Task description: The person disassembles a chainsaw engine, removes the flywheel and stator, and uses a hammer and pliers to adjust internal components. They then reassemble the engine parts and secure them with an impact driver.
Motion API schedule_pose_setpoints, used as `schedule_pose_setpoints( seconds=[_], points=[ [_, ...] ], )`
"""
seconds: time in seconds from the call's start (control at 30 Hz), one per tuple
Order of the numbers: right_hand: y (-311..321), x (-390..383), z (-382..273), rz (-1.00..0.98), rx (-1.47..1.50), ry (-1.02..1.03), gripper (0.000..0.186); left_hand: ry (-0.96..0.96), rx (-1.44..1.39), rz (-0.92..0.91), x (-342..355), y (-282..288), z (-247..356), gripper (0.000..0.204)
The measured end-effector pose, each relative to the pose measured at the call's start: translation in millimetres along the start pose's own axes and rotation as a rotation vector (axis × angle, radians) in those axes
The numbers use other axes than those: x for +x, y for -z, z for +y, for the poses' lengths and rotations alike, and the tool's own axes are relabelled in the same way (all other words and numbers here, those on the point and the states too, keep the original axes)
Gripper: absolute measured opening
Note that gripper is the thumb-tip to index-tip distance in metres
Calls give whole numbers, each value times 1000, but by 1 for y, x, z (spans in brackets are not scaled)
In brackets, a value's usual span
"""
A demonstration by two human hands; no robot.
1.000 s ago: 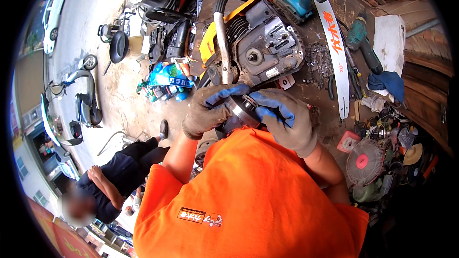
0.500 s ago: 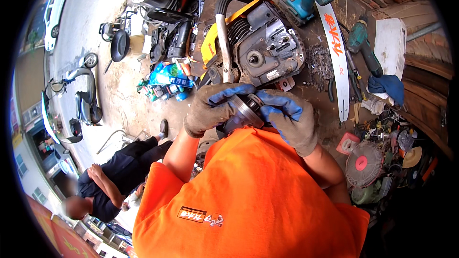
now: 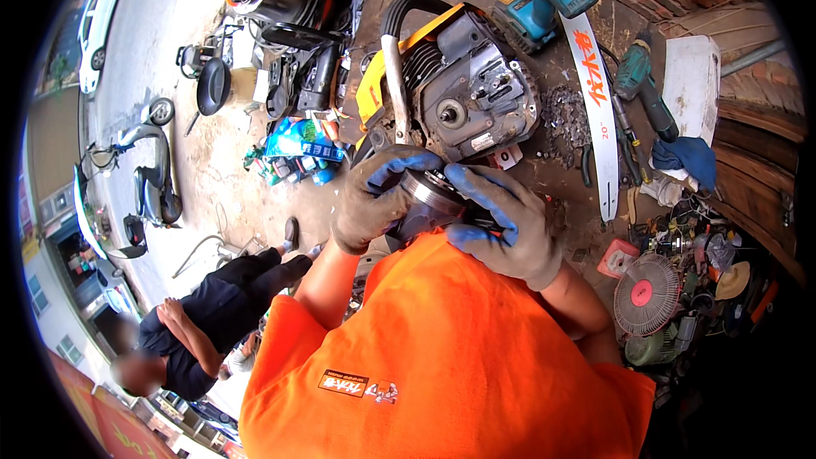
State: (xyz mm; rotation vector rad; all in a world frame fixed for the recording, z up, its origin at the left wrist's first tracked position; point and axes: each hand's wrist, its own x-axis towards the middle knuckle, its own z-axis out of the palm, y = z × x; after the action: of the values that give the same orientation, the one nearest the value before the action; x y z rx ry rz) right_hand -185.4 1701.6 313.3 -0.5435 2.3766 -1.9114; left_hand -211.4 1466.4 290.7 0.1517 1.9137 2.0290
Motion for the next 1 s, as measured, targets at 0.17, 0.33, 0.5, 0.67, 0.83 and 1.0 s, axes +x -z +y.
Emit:
schedule_pose_setpoints(
  seconds=[0.17,0.33,0.5,0.67,0.83,1.0],
  points=[
    [-23,-15,16,174,-86,-22,62,29,-17,-6,0,0,-4,36],
    [-31,-10,32,183,-99,-54,58,239,-67,109,7,2,3,42],
    [-36,2,36,145,-106,-110,55,325,71,81,37,14,18,40],
    [-47,5,50,272,28,-83,53,319,192,-55,59,29,20,46],
    [-53,7,63,294,90,-103,46,366,318,-93,74,30,28,41],
    [-52,0,63,284,104,-135,57,394,374,-125,86,28,34,35]
  ],
)
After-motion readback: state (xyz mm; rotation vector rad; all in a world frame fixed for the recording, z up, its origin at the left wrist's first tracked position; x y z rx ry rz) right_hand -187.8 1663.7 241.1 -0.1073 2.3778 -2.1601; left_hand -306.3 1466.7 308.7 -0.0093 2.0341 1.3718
